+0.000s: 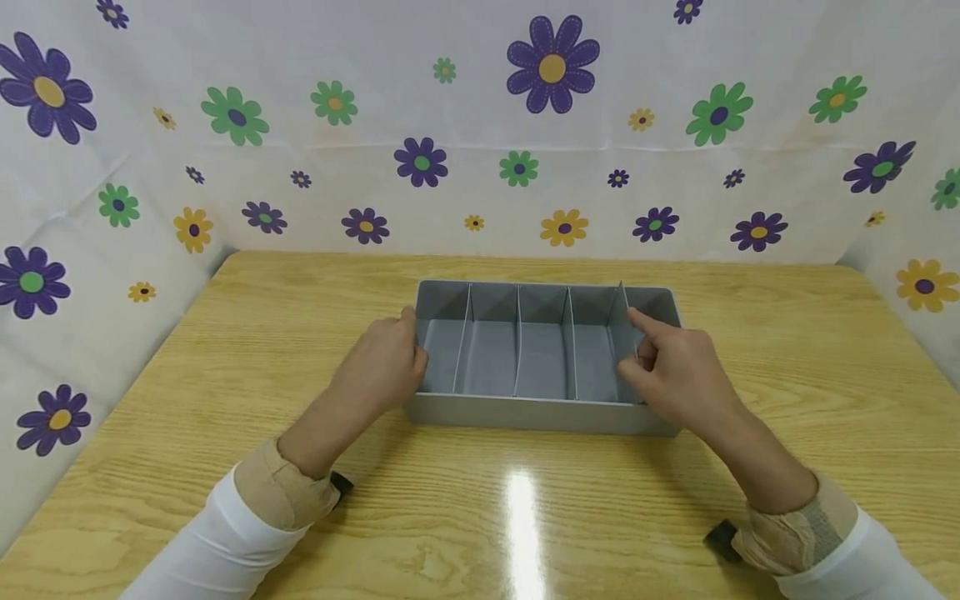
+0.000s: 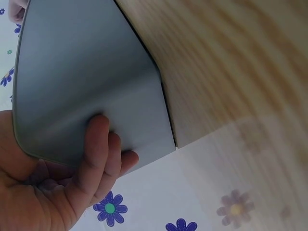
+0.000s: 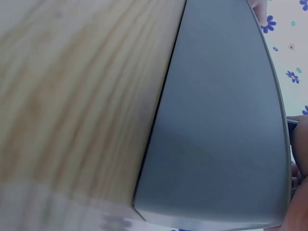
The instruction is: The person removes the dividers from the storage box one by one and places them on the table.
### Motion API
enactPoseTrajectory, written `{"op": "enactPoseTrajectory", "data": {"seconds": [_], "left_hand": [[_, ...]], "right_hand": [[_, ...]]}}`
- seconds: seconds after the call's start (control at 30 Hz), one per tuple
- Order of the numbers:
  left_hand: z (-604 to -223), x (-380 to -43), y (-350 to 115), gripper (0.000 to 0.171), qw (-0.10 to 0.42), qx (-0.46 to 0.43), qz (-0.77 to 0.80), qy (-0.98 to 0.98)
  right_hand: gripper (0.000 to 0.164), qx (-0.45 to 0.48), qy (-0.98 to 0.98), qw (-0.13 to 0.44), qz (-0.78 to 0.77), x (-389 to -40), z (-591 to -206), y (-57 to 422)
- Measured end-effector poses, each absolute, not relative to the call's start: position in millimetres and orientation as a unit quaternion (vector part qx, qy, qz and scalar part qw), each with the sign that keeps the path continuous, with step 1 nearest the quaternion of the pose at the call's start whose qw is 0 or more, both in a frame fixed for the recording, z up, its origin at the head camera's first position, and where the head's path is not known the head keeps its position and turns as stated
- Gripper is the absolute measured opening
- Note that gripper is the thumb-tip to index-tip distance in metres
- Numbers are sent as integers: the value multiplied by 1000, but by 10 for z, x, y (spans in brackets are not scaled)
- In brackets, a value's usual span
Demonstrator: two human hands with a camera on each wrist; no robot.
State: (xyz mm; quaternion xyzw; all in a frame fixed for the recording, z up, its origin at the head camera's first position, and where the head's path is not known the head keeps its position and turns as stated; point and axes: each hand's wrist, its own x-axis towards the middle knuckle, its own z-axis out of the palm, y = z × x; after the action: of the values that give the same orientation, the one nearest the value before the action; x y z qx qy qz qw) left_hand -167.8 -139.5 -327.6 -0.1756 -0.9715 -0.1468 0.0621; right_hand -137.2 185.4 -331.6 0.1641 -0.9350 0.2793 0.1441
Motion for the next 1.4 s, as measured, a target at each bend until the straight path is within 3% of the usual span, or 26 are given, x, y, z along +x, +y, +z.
{"op": "enactPoseTrajectory", "data": {"seconds": [0.5, 1.03, 1.4], "left_hand": [[-3264, -1677, -1414, 50, 57, -171, -153, -972], [-3252, -1666, -1359, 52, 48, -171, -141, -974], [-3261, -1664, -1354, 52, 56, -177, -137, -973]], "right_hand": [[52, 171, -926, 197, 274, -1289, -3007, 1892], [50, 191, -919, 217, 268, -1283, -2979, 1904], [46, 130, -906, 219, 339, -1328, -2903, 2025]]}}
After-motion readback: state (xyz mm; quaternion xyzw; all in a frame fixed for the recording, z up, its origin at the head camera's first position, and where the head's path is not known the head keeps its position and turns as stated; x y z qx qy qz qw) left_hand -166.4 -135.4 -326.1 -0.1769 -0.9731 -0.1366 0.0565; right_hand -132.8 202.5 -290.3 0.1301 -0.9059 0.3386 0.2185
